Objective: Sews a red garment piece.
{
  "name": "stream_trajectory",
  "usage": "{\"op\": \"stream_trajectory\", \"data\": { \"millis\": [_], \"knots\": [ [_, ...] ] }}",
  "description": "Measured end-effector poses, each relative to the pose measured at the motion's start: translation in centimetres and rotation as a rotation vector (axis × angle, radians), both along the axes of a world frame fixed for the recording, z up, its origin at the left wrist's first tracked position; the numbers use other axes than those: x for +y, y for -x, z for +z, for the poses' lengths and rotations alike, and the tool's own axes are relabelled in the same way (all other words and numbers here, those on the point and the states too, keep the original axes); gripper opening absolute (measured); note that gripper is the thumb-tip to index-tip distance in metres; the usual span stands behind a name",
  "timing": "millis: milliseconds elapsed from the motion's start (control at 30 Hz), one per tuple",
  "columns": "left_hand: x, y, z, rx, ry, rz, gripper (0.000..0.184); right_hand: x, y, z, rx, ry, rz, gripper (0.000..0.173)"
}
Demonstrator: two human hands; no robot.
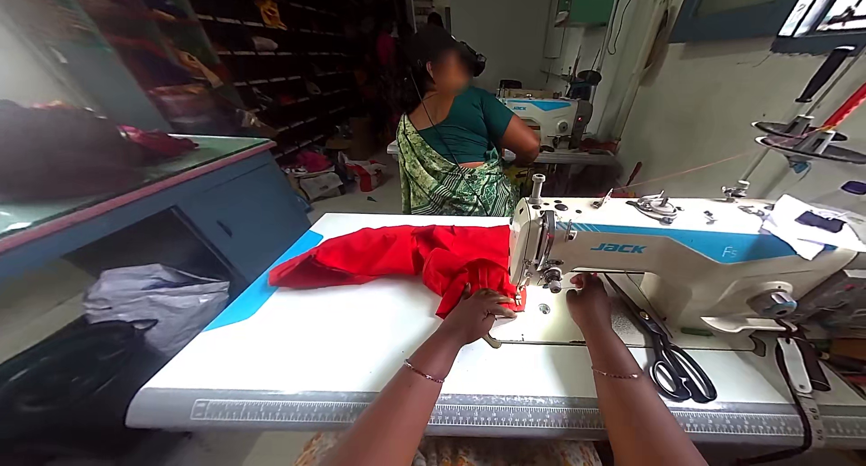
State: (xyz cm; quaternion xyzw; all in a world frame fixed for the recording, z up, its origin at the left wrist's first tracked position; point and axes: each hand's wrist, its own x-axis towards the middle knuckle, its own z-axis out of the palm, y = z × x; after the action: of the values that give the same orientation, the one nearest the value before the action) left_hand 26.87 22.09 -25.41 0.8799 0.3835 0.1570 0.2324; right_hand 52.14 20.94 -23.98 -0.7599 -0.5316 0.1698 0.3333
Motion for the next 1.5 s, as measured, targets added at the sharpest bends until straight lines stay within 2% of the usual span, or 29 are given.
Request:
{"op": "stream_trajectory", "data": {
  "millis": [133, 233, 433, 500, 600, 833, 1200, 1500],
  "knots": [
    [0.2, 0.0, 0.1, -0.022, -0.001, -0.005, 0.050, -3.4, -0.7, 1.3, -0.024, 0.053, 0.088, 0.020],
    [0.7, 0.1, -0.2, -0.014, -0.003, -0.028, 0.050, -6.8, -3.0, 2.2, -0.081, 0.007, 0.043, 0.020],
    [0.5, -0.2, 0.5, 0.011, 0.040, 0.046, 0.049, -11.8, -11.6, -0.1, -0.365, -0.488, -0.210, 0.026],
    [0.5, -0.2, 0.5, 0.006, 0.030, 0.038, 0.051, -12.6, -14.5, -1.3, -0.453, -0.581, -0.264, 0.031],
    [0.7, -0.3, 0.3, 0.035, -0.001, -0.011, 0.052, -13.0, -17.2, -3.5, -0.543, -0.615, -0.220, 0.034],
    [0.5, -0.4, 0.4, 0.037, -0.035, -0.030, 0.049, -12.5, -17.2, -4.6, -0.489, -0.589, -0.235, 0.034],
    [0.5, -0.8, 0.5, 0.164, -0.056, -0.027, 0.057, -12.7, -17.4, -4.9, -0.430, -0.559, -0.250, 0.037],
    [0.3, -0.6, 0.4, 0.067, -0.029, 0.029, 0.047, -13.2, -17.0, -4.6, -0.403, -0.541, -0.246, 0.038]
  ]
}}
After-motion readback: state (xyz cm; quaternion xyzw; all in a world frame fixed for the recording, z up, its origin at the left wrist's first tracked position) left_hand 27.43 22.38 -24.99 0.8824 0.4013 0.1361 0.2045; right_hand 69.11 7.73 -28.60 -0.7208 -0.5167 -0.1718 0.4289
